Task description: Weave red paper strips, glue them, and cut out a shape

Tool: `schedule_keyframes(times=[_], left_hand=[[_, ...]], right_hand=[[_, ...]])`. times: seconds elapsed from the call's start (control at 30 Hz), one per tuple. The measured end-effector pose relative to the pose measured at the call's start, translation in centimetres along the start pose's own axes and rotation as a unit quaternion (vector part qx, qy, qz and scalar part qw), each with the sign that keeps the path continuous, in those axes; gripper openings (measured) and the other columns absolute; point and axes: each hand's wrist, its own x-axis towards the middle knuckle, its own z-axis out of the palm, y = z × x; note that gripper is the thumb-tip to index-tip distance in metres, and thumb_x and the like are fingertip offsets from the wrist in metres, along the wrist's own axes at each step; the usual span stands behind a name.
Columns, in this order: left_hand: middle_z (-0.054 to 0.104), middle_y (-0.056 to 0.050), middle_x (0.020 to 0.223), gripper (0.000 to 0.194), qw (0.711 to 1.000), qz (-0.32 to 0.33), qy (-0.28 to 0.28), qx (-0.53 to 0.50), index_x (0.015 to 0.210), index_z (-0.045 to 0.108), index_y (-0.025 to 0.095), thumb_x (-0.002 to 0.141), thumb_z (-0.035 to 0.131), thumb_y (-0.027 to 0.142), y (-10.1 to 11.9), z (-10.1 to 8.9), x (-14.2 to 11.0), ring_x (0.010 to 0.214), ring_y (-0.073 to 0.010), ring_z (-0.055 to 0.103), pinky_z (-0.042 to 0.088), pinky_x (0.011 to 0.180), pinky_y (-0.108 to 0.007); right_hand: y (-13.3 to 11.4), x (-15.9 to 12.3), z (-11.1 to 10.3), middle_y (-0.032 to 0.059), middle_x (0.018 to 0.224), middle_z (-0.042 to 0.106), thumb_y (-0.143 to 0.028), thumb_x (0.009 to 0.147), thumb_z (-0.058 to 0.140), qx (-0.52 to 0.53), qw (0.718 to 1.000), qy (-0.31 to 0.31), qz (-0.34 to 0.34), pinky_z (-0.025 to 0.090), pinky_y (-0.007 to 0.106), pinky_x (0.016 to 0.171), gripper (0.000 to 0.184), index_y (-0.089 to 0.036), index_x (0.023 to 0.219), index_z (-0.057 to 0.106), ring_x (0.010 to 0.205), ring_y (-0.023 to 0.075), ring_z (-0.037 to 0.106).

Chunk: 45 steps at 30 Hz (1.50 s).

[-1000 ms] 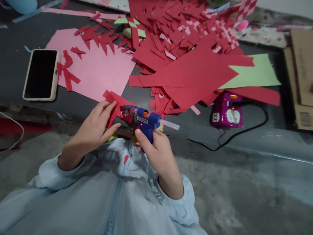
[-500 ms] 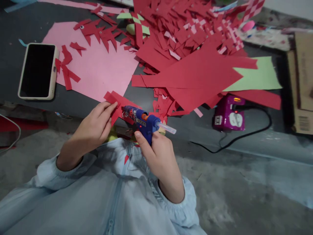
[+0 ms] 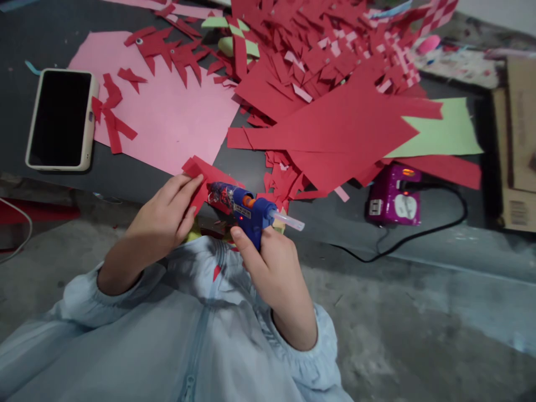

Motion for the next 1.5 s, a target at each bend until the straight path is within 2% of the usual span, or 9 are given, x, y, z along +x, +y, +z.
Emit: schedule_keyframes(times=[0.3, 0.5, 0.7, 1.03, 1.27, 1.5], left_hand=[[0.055, -0.022, 0.138, 0.05, 0.999, 0.023, 0.015, 0.028, 0.141, 0.043, 0.0, 0.092, 0.044, 0.008, 0.2, -0.1, 0.0, 0.135, -0.0282, 0.051, 0.047, 0.113, -0.039], [0.055, -0.023, 0.137, 0.049, 0.999, 0.023, 0.018, 0.036, 0.141, 0.043, 0.0, 0.092, 0.045, 0.008, 0.2, 0.0, 0.0, 0.133, -0.0284, 0.053, 0.049, 0.111, -0.04], [0.055, -0.022, 0.138, 0.051, 0.999, 0.012, 0.012, 0.035, 0.142, 0.042, 0.002, 0.092, 0.044, 0.008, 0.2, 0.0, 0.0, 0.135, -0.0275, 0.052, 0.049, 0.112, -0.039], [0.053, -0.023, 0.139, 0.051, 0.999, 0.012, -0.004, 0.036, 0.142, 0.042, 0.0, 0.092, 0.044, 0.009, 0.2, -0.1, 0.0, 0.136, -0.0287, 0.05, 0.048, 0.112, -0.04], [0.052, -0.022, 0.141, 0.052, 1.0, 0.005, -0.012, 0.027, 0.144, 0.04, 0.003, 0.093, 0.043, 0.01, 0.1, 0.0, 0.0, 0.138, -0.0286, 0.048, 0.047, 0.113, -0.041], [0.052, -0.022, 0.14, 0.051, 0.999, 0.003, -0.014, 0.029, 0.144, 0.04, 0.003, 0.093, 0.042, 0.008, 0.1, 0.0, 0.0, 0.138, -0.0281, 0.048, 0.047, 0.113, -0.04]], right_hand=[[0.2, 0.2, -0.2, 0.0005, 0.048, 0.056, -0.07, 0.09, 0.047, -0.002, 1.0, 0.026, 0.014, 0.039, 0.027, 0.047, 0.057, -0.022, 0.06, 0.052, 0.045, 0.0148, 0.056], [0.1, 0.1, -0.1, 0.0009, 0.049, 0.056, -0.069, 0.091, 0.046, 0.01, 1.0, 0.006, 0.014, 0.04, 0.027, 0.048, 0.057, -0.021, 0.059, 0.051, 0.046, 0.0142, 0.056], [-0.3, 0.4, -0.2, 0.0005, 0.046, 0.054, -0.072, 0.089, 0.044, 0.004, 1.0, 0.028, 0.011, 0.039, 0.027, 0.046, 0.06, -0.022, 0.058, 0.05, 0.043, 0.0142, 0.054], [-0.1, 0.3, -0.4, 0.0014, 0.048, 0.057, -0.07, 0.091, 0.044, -0.008, 1.0, 0.02, 0.002, 0.039, 0.026, 0.047, 0.059, -0.022, 0.058, 0.052, 0.045, 0.0143, 0.055], [-0.2, 0.0, -0.7, 0.0008, 0.048, 0.056, -0.067, 0.091, 0.047, -0.008, 1.0, 0.009, 0.022, 0.038, 0.026, 0.046, 0.056, -0.022, 0.058, 0.051, 0.044, 0.014, 0.055], [-0.2, 0.2, -0.9, 0.0004, 0.047, 0.055, -0.067, 0.091, 0.044, -0.013, 1.0, 0.01, 0.006, 0.04, 0.026, 0.047, 0.056, -0.022, 0.059, 0.051, 0.044, 0.0138, 0.054]])
